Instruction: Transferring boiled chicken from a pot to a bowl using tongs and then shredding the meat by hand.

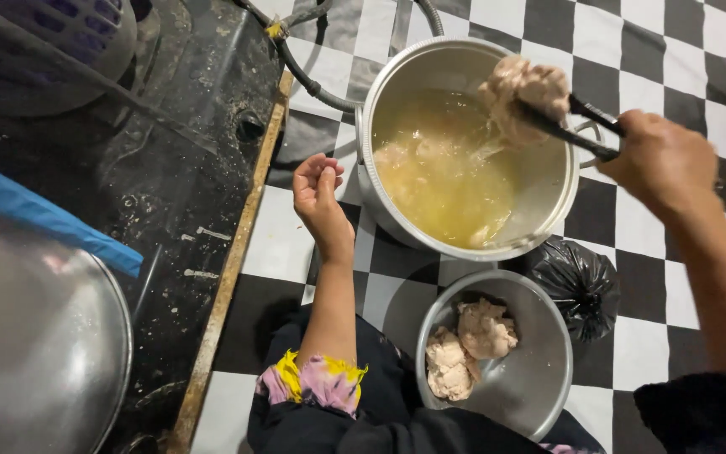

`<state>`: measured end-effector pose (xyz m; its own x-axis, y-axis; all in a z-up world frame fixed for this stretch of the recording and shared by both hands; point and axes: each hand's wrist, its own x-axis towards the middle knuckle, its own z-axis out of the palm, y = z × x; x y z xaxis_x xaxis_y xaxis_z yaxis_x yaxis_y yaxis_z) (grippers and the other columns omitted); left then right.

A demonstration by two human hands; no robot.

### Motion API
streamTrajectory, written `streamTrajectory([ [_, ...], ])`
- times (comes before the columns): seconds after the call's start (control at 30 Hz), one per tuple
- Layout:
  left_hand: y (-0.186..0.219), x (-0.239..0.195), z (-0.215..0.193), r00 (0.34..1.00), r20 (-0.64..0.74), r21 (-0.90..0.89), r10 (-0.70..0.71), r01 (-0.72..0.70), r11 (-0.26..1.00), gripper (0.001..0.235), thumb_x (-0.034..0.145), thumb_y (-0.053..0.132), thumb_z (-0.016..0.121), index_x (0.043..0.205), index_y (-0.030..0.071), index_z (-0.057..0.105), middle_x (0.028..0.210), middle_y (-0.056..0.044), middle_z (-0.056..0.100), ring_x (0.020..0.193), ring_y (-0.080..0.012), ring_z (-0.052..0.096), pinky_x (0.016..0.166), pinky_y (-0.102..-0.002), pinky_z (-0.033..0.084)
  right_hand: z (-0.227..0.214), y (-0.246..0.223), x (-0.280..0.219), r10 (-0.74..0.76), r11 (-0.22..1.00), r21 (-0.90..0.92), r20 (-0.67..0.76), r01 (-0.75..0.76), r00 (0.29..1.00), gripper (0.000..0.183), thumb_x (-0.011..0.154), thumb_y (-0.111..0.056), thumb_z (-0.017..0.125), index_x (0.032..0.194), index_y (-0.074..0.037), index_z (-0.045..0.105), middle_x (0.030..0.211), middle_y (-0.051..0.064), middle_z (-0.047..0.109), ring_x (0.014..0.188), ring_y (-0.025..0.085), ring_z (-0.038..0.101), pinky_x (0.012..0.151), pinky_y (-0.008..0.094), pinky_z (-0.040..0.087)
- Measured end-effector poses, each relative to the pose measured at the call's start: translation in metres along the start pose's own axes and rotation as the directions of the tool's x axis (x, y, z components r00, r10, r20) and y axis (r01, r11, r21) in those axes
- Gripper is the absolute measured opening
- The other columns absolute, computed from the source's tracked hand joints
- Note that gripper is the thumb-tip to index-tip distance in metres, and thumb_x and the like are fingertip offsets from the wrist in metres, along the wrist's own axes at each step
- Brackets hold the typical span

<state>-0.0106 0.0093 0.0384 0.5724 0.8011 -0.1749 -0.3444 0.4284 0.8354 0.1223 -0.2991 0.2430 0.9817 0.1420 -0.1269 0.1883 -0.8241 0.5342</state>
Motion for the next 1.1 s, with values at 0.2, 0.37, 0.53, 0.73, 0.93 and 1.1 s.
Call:
streamTrajectory([
  [0.2,0.001,0.000,0.001,1.000,-0.007,0.001,-0.010,0.010,1.000,0.017,0.096,0.004,0.058,0.110,0.009,0.066,0.096,-0.003,0.071,0.086,-0.0120,0.068,0.081,-0.027,0.053,0.003,0.017,-0.002,0.044,0.999,0.032,-0.177,-0.039,0.983,0.044,0.093,-0.053,0.074,0.122,-0.021,0.070,0.107,0.007,0.078,0.076,0.030,0.077,0.054,0.042,0.061],
  [0.37,0.003,0.000,0.000,1.000,-0.005,0.005,0.000,0.000,1.000,0.016,0.097,0.004,0.058,0.110,0.009,0.066,0.096,-0.002,0.071,0.086,-0.0121,0.069,0.081,-0.027,0.053,0.005,-0.026,-0.017,0.011,0.994,0.112,0.018,-0.013,1.000,0.028,0.100,-0.037,0.064,0.116,-0.014,0.065,0.100,0.009,0.074,0.070,0.029,0.073,0.051,0.041,0.062],
  [0.53,0.003,-0.003,0.000,1.000,-0.003,0.009,-0.031,0.031,0.999,0.017,0.097,0.005,0.058,0.111,0.010,0.066,0.097,-0.001,0.071,0.088,-0.0117,0.068,0.082,-0.027,0.053,0.034,-0.043,-0.022,-0.020,0.993,0.117,0.114,0.007,0.993,0.043,0.095,-0.038,0.059,0.133,-0.018,0.063,0.123,0.006,0.073,0.091,0.035,0.077,0.065,0.047,0.065],
  [0.73,0.001,-0.002,0.000,1.000,-0.004,0.017,-0.026,0.026,1.000,0.017,0.098,0.006,0.057,0.111,0.010,0.066,0.096,-0.002,0.071,0.087,-0.0127,0.069,0.082,-0.028,0.053,0.058,-0.040,-0.025,-0.026,0.986,0.165,0.122,0.006,0.992,0.048,0.085,-0.038,0.065,0.127,-0.016,0.064,0.120,0.009,0.072,0.096,0.040,0.073,0.069,0.050,0.060],
  [0.93,-0.019,0.001,-0.001,0.996,-0.016,0.038,0.082,-0.082,0.996,0.019,0.094,0.000,0.060,0.111,0.008,0.066,0.093,-0.004,0.070,0.081,-0.0094,0.068,0.073,-0.019,0.056,0.124,-0.026,-0.032,-0.089,0.973,0.185,-0.239,0.135,0.967,0.040,0.074,-0.030,0.071,0.109,-0.010,0.066,0.094,0.011,0.071,0.070,0.045,0.073,0.064,0.053,0.057],
  [1.1,-0.033,0.004,0.000,0.995,-0.014,0.085,0.094,-0.093,0.992,0.019,0.093,0.000,0.060,0.109,0.009,0.065,0.093,-0.004,0.070,0.080,-0.0094,0.068,0.071,-0.020,0.055,0.126,-0.006,-0.058,0.005,0.939,0.345,-0.024,0.004,1.000,0.057,0.077,-0.035,0.073,0.130,-0.017,0.065,0.104,0.011,0.073,0.092,0.044,0.076,0.081,0.051,0.059],
])
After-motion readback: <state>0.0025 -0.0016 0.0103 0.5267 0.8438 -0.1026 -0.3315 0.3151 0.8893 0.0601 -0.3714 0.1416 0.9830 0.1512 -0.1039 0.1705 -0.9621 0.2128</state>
